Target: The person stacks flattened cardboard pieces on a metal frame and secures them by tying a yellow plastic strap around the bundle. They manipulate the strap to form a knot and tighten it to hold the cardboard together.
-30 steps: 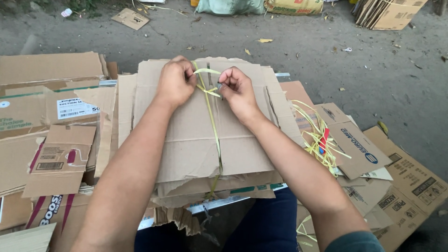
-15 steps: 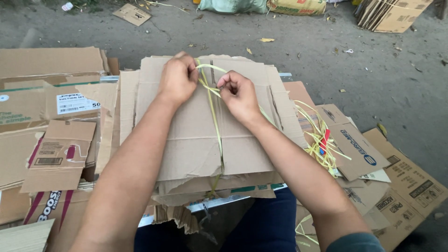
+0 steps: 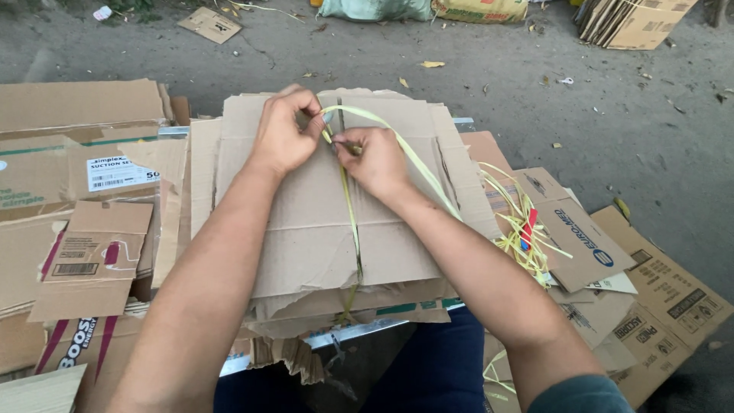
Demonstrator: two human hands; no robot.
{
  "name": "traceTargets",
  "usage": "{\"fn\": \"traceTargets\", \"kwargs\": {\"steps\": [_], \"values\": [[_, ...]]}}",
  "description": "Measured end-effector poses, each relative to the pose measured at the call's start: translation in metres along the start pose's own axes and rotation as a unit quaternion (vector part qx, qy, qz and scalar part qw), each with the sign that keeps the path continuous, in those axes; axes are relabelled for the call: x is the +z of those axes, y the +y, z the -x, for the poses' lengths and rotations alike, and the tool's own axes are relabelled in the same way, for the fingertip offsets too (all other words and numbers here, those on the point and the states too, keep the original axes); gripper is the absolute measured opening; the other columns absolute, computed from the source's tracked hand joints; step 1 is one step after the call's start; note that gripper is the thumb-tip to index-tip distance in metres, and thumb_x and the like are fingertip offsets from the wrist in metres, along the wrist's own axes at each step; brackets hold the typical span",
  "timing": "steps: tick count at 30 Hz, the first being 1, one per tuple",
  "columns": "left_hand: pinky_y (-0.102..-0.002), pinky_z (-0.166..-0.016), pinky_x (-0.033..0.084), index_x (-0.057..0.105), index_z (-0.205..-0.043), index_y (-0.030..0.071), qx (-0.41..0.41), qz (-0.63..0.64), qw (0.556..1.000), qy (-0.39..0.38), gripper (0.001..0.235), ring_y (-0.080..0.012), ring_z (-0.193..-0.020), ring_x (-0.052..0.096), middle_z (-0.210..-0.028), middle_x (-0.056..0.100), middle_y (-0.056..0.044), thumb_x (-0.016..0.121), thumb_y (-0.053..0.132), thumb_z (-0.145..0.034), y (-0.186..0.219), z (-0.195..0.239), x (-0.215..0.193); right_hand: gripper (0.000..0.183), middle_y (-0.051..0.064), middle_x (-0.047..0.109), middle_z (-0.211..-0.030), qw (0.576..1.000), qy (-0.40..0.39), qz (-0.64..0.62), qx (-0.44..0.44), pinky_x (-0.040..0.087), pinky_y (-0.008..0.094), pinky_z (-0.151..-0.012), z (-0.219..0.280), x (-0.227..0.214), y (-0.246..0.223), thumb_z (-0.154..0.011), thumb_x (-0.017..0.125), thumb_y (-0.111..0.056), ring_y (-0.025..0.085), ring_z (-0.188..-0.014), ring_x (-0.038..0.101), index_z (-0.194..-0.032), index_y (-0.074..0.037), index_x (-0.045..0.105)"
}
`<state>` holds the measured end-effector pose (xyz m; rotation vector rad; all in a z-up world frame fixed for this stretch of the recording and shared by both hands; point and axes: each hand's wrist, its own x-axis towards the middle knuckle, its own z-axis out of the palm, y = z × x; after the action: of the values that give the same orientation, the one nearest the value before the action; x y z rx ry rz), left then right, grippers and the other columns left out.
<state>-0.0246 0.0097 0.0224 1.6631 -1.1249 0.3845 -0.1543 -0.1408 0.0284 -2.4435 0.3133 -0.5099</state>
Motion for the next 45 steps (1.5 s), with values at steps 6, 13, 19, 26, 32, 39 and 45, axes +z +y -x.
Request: {"fn": "traceTargets", "kwargs": {"steps": [6,13,19,26,32,39,45], "values": [[-0.045,-0.089,0.053,0.066,-0.081,0.007,0.012,0.021,0.998,0.051,0.016,-0.0390,-0.096,0.069,-0.096,0.067,-0.014,0.080,-0.002,-0.083,0.000,0.000,-0.001,0.020,-0.010,0.056,-0.060,0.983,0.044,-0.171,-0.047,0.043,0.017,-0.061,-0.002,-0.001,0.012,-0.084,0.078,-0.014,0.002,-0.064,0.053,-0.103,-0.020,0.083],[-0.037,-0.076,0.053,0.073,-0.081,0.009,-0.098,0.042,0.993,0.051,0.010,-0.0290,-0.076,0.069,-0.078,0.064,-0.010,0.081,0.006,-0.087,-0.034,-0.001,0.014,0.024,0.007,0.075,-0.079,0.967,-0.078,-0.204,-0.128,0.050,0.027,-0.076,0.023,-0.026,-0.011,-0.083,0.076,0.002,0.013,-0.079,0.060,-0.103,-0.011,0.083],[-0.027,-0.065,0.048,0.076,-0.081,0.016,-0.161,0.069,0.984,0.039,0.014,-0.0127,-0.065,0.060,-0.066,0.063,0.000,0.076,0.014,-0.095,-0.032,-0.003,0.014,0.030,0.006,0.064,-0.074,0.973,-0.084,-0.148,-0.158,0.051,0.032,-0.073,0.017,-0.028,-0.003,-0.082,0.067,-0.004,0.015,-0.078,0.060,-0.104,-0.019,0.082],[-0.023,-0.066,0.041,0.075,-0.080,0.019,-0.213,0.114,0.971,0.002,0.020,-0.0081,-0.067,0.052,-0.064,0.059,0.004,0.072,0.023,-0.099,-0.021,-0.005,0.009,0.035,0.008,0.076,-0.085,0.992,-0.076,-0.009,-0.105,0.056,0.045,-0.073,0.018,-0.025,-0.016,-0.087,0.068,-0.020,0.035,-0.081,0.073,-0.119,-0.029,0.075],[-0.023,-0.068,0.043,0.075,-0.080,0.020,-0.221,0.134,0.966,-0.008,0.022,-0.0075,-0.068,0.054,-0.066,0.063,0.005,0.070,0.026,-0.100,-0.008,-0.005,0.001,0.038,0.014,0.078,-0.099,0.975,-0.133,-0.039,-0.175,0.057,0.051,-0.084,0.015,-0.029,-0.011,-0.086,0.065,-0.008,0.042,-0.091,0.073,-0.118,-0.022,0.079],[-0.023,-0.077,0.047,0.076,-0.086,0.018,-0.198,0.135,0.971,-0.017,0.019,-0.0080,-0.074,0.059,-0.071,0.071,0.002,0.069,0.020,-0.103,0.003,-0.004,0.004,0.032,0.016,0.077,-0.097,0.951,-0.136,-0.192,-0.201,0.055,0.042,-0.087,0.018,-0.033,-0.003,-0.097,0.062,0.000,0.018,-0.092,0.063,-0.123,-0.013,0.077],[-0.023,-0.073,0.046,0.078,-0.089,0.018,-0.211,0.130,0.969,0.009,0.014,-0.0090,-0.072,0.060,-0.072,0.072,0.000,0.070,0.020,-0.100,-0.011,-0.003,0.006,0.039,0.000,0.066,-0.086,0.958,-0.036,-0.243,-0.147,0.047,0.027,-0.073,0.006,-0.020,0.014,-0.087,0.062,0.004,0.011,-0.080,0.060,-0.121,-0.014,0.056]]}}
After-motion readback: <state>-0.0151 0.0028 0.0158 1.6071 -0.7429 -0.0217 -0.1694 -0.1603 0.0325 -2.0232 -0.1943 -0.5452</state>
